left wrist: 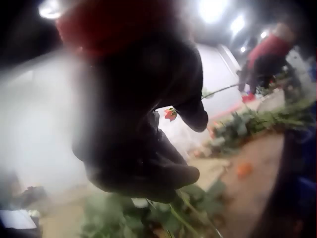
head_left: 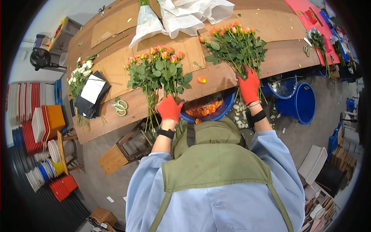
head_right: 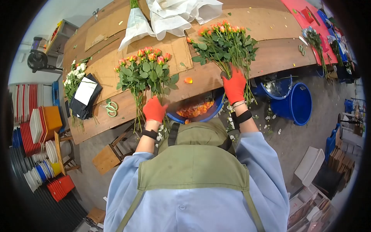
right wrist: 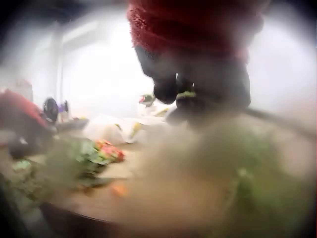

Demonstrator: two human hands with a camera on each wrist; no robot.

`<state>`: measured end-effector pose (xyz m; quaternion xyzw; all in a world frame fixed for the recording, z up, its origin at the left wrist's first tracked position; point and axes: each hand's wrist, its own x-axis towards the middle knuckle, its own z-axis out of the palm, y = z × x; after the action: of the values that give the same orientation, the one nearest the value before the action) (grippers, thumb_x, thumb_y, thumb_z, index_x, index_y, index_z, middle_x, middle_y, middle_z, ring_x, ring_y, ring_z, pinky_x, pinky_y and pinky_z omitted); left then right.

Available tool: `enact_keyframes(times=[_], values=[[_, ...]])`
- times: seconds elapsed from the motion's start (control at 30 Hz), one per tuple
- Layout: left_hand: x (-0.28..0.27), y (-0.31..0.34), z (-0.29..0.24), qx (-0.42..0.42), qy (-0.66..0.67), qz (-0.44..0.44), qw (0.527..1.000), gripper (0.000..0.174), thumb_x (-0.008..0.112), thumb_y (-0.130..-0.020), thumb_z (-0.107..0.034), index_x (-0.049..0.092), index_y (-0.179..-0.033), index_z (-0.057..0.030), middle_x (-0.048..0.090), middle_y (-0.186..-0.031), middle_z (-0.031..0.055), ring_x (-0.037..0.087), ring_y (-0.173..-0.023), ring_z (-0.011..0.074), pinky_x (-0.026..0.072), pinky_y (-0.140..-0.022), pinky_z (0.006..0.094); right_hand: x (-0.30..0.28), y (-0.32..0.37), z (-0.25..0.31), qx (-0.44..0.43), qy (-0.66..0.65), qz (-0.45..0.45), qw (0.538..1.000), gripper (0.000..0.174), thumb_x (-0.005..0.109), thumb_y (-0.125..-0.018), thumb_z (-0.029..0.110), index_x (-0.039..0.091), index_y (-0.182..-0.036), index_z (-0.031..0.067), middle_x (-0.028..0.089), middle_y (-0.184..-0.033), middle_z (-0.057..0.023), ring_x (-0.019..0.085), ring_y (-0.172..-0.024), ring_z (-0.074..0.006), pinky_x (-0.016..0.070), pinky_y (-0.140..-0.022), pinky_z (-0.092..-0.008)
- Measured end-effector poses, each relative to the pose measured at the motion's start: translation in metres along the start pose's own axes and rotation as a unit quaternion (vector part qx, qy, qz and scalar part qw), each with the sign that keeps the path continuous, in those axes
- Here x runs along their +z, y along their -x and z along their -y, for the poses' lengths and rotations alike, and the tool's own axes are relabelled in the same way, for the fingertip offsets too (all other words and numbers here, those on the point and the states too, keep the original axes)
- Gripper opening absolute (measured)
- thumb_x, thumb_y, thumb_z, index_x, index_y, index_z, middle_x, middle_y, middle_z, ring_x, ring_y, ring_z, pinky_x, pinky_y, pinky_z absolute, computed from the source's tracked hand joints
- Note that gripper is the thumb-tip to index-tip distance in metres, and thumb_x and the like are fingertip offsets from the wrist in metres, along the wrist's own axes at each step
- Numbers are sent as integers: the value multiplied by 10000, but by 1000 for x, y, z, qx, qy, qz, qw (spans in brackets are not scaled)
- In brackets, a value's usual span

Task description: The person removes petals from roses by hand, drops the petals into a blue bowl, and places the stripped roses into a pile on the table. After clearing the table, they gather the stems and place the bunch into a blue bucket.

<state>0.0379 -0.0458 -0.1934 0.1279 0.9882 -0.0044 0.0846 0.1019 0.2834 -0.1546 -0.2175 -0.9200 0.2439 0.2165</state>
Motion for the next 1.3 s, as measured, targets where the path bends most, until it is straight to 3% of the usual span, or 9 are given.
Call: enact_keyframes(times=[0.37,0.57,0.7,0.77,0.87,0.97,1.0,1.13,1.3], values=[[37,4,7,-18,0,22,1000,592,784,-754,-306,511,-1214,-52,664,-947,119,675,-845,312,530,-691,423,22,-37,-38,4,35,-11,999,422,706,-806,182,629,-1220,150,625,-1148,-126,578,-1065,-341,452,-919,-437],[36,10,7,-13,-14,11,1000,601,788,-749,-297,520,-1228,-53,663,-953,117,664,-883,301,517,-722,420,41,-109,-46,-148,292,-38,944,545,764,-741,281,602,-1261,269,582,-1230,-112,520,-1146,-334,350,-1003,-526],[25,13,5,-18,-3,8,1000,554,796,-747,-288,543,-1180,-53,663,-940,116,660,-874,315,509,-723,421,65,-142,-67,-167,326,53,929,310,743,-730,253,679,-1031,222,616,-1130,-80,507,-1153,-326,323,-1007,-543],[24,15,6,-22,10,-11,1000,531,800,-745,-301,543,-1137,-52,661,-931,123,658,-865,322,510,-719,422,60,-153,-64,-179,289,22,940,199,723,-739,232,678,-923,172,638,-1055,-84,548,-1096,-320,375,-972,-505],[24,15,4,-54,29,-7,998,523,810,-735,-311,539,-1099,-49,659,-927,132,655,-862,332,511,-715,422,49,-173,-63,42,-4,-133,990,263,707,-791,248,680,-990,78,686,-979,-143,634,-935,-334,491,-830,-430],[26,14,5,-56,29,-14,998,511,815,-730,-306,535,-1074,-52,659,-929,136,656,-862,338,513,-716,426,53,-177,-81,53,-79,-52,994,312,708,-808,243,684,-1056,55,699,-1002,-165,652,-934,-319,499,-830,-401],[26,13,6,-55,29,-16,998,511,815,-730,-306,535,-1074,-52,659,-929,136,656,-862,338,513,-716,426,39,-180,-76,78,-229,38,970,318,693,-824,206,679,-1086,27,712,-1001,-132,660,-917,-242,499,-828,-342],[8,11,-4,-47,28,-8,998,574,810,-738,-302,529,-1168,-46,647,-936,149,648,-897,331,512,-743,423,22,-182,-74,165,-389,34,906,248,670,-835,142,678,-1025,-17,691,-953,-32,612,-856,-131,482,-804,-266],[-35,-5,-50,41,176,-151,972,634,777,-774,-264,508,-1305,-48,652,-1005,158,633,-948,328,511,-786,399,-2,-168,-68,185,-595,84,778,224,602,-863,90,659,-1050,-19,682,-989,-57,615,-882,-139,488,-814,-264]])
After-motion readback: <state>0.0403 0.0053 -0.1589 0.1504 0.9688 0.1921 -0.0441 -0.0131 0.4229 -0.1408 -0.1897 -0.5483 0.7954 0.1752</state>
